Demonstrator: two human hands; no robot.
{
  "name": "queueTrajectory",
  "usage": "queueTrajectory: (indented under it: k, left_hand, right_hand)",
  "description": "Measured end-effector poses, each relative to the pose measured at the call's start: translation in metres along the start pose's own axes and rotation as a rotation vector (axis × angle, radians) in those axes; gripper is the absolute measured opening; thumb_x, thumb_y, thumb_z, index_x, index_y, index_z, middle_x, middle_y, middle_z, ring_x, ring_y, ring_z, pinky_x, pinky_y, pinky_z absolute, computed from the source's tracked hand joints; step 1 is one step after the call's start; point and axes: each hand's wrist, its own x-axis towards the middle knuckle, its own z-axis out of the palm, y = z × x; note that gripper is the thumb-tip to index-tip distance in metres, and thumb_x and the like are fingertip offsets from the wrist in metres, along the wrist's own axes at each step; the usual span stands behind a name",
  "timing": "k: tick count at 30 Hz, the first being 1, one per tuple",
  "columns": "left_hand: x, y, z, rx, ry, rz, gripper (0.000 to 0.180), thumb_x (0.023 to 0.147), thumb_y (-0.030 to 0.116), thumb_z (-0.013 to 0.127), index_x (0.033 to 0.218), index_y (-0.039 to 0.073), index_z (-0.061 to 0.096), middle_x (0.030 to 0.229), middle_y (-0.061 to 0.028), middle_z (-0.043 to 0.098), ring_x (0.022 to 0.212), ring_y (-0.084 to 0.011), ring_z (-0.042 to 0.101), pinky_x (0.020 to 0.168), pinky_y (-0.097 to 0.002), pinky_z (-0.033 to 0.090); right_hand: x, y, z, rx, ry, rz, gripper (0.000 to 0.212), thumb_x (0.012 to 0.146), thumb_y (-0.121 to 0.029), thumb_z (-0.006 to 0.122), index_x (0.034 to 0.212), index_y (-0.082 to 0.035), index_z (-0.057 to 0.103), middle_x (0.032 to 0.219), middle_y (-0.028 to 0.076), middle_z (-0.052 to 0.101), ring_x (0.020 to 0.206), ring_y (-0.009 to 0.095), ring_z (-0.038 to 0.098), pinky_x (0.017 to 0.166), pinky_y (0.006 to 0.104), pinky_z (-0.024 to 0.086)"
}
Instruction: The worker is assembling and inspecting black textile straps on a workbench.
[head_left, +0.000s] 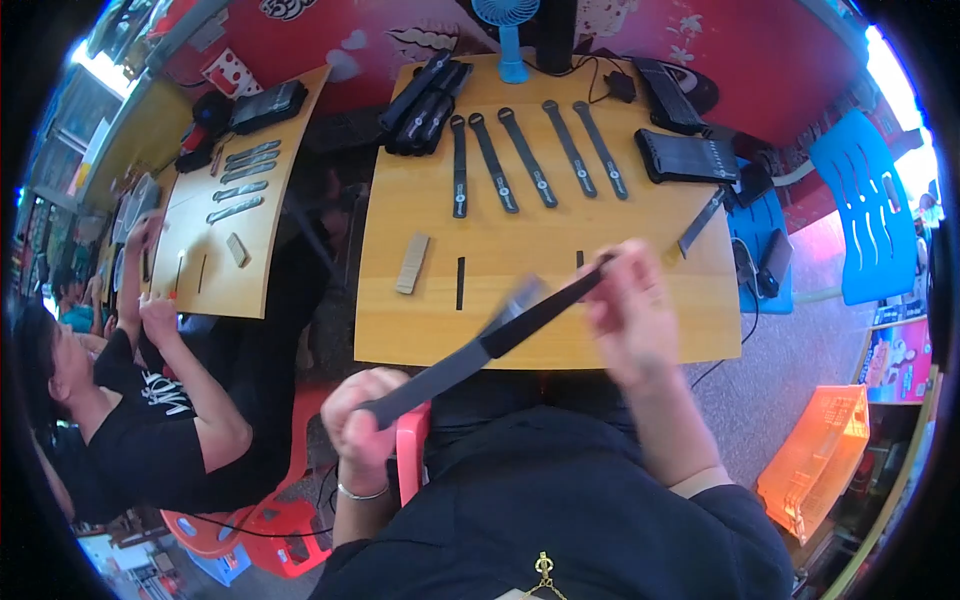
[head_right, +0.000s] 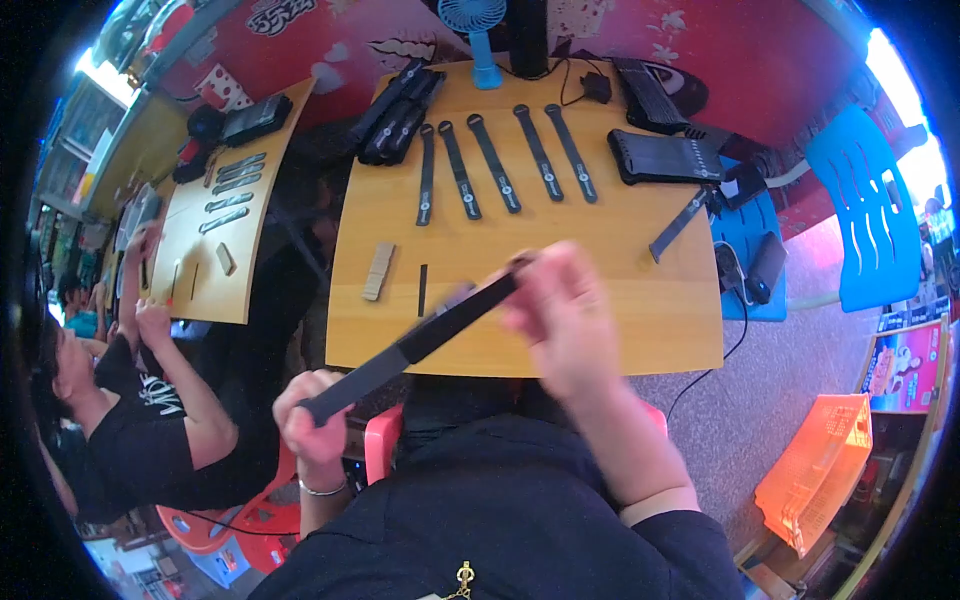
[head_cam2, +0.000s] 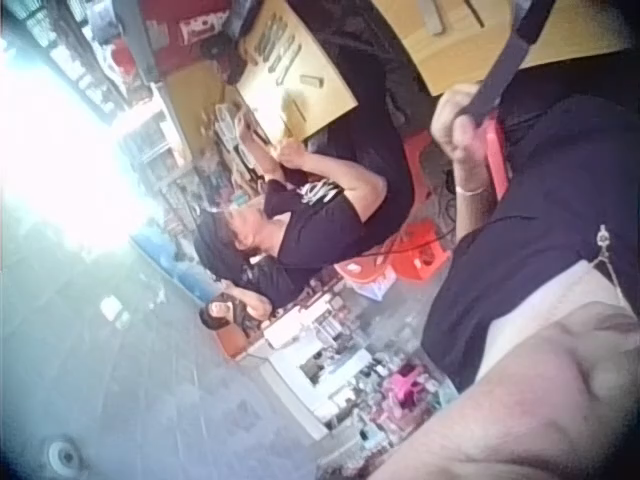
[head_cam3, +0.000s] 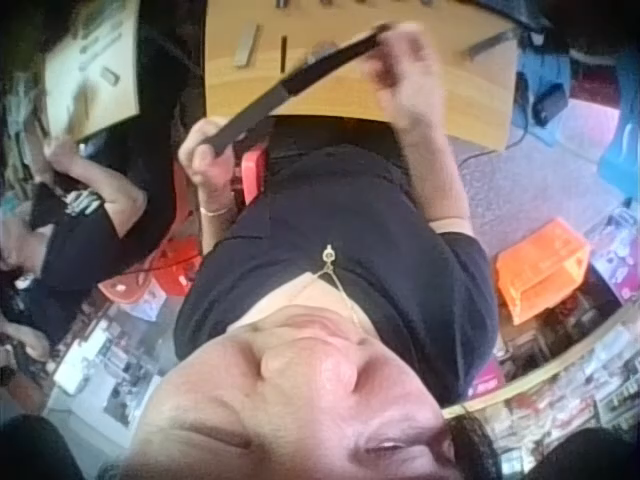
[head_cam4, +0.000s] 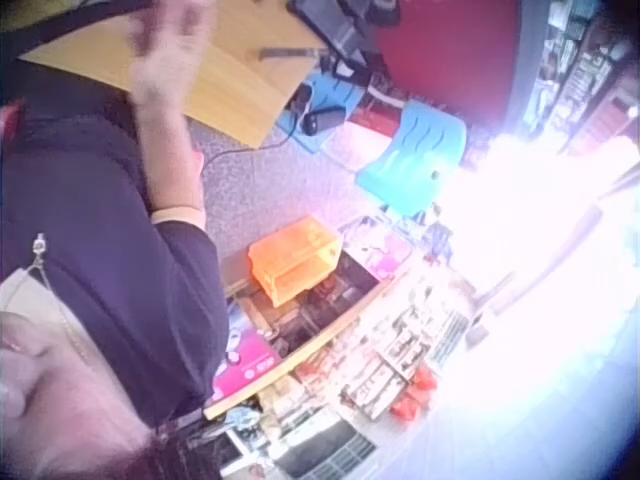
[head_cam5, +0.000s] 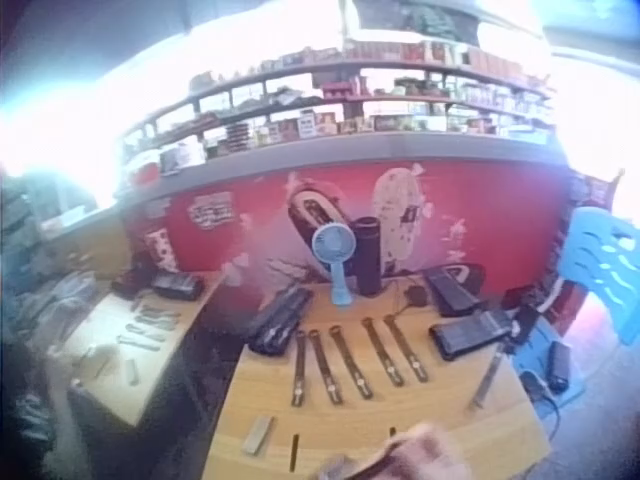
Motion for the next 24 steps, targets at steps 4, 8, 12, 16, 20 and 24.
queueTrajectory:
  k: [4, 8, 12, 16, 20, 24]
  left_hand:
    - [-0.013, -0.003, -0.038, -0.283, -0.025, 0.004, 0.029, 0.090, 0.026, 0.049, 0.068, 0.009, 0.043, 0.069, -0.0009, 0.040, 0.062, -0.0129, 0.041, 0.058, -0.0262, 0.037]
    - [-0.017, -0.004, -0.078, -0.548, 0.365, 0.018, 0.025, 0.093, 0.028, 0.051, 0.078, 0.009, 0.046, 0.082, -0.0014, 0.043, 0.075, -0.0146, 0.047, 0.059, -0.0254, 0.039]
    - [-0.002, -0.014, -0.033, -0.515, 0.375, -0.144, 0.031, 0.093, 0.034, 0.051, 0.074, 0.008, 0.047, 0.077, -0.0022, 0.043, 0.072, -0.0170, 0.050, 0.058, -0.0260, 0.041]
    - [0.012, -0.027, -0.014, -0.448, 0.195, -0.121, 0.044, 0.090, 0.042, 0.051, 0.064, 0.008, 0.045, 0.069, -0.0048, 0.043, 0.068, -0.0186, 0.051, 0.050, -0.0282, 0.041]
    - [0.010, -0.034, 0.000, -0.382, 0.151, -0.162, 0.043, 0.091, 0.040, 0.048, 0.065, 0.005, 0.046, 0.070, -0.0061, 0.044, 0.069, -0.0208, 0.052, 0.053, -0.0303, 0.042]
    - [0.008, -0.037, 0.009, -0.353, 0.126, -0.183, 0.044, 0.092, 0.039, 0.046, 0.069, 0.002, 0.050, 0.072, -0.0076, 0.046, 0.070, -0.0225, 0.054, 0.057, -0.0325, 0.045]
  right_hand:
    - [0.005, -0.078, -0.052, -0.058, 0.297, -0.337, 0.011, 0.094, -0.008, 0.051, 0.102, -0.006, 0.058, 0.097, 0.008, 0.064, 0.087, 0.016, 0.065, 0.072, 0.0243, 0.058]
    - [-0.035, -0.205, -0.181, -0.227, 0.446, -0.859, 0.014, 0.094, -0.007, 0.051, 0.102, 0.003, 0.055, 0.105, 0.014, 0.060, 0.099, 0.019, 0.061, 0.086, 0.0283, 0.055]
    - [-0.038, -0.172, -0.146, -0.854, 0.668, -1.078, 0.010, 0.093, -0.006, 0.053, 0.099, 0.002, 0.056, 0.103, 0.013, 0.060, 0.102, 0.017, 0.059, 0.089, 0.0264, 0.052]
    - [-0.029, -0.111, -0.173, -1.510, 0.624, -0.835, 0.011, 0.090, -0.002, 0.056, 0.099, -0.001, 0.062, 0.102, 0.009, 0.065, 0.094, 0.019, 0.062, 0.082, 0.0299, 0.051]
    - [-0.038, -0.056, -0.189, -1.752, 0.554, -0.632, 0.013, 0.084, -0.002, 0.062, 0.097, -0.003, 0.063, 0.096, 0.012, 0.067, 0.085, 0.022, 0.065, 0.077, 0.0304, 0.051]
    - [-0.041, -0.037, -0.164, -1.801, 0.582, -0.389, 0.016, 0.078, -0.004, 0.067, 0.094, -0.005, 0.064, 0.091, 0.011, 0.067, 0.081, 0.024, 0.065, 0.071, 0.0321, 0.051]
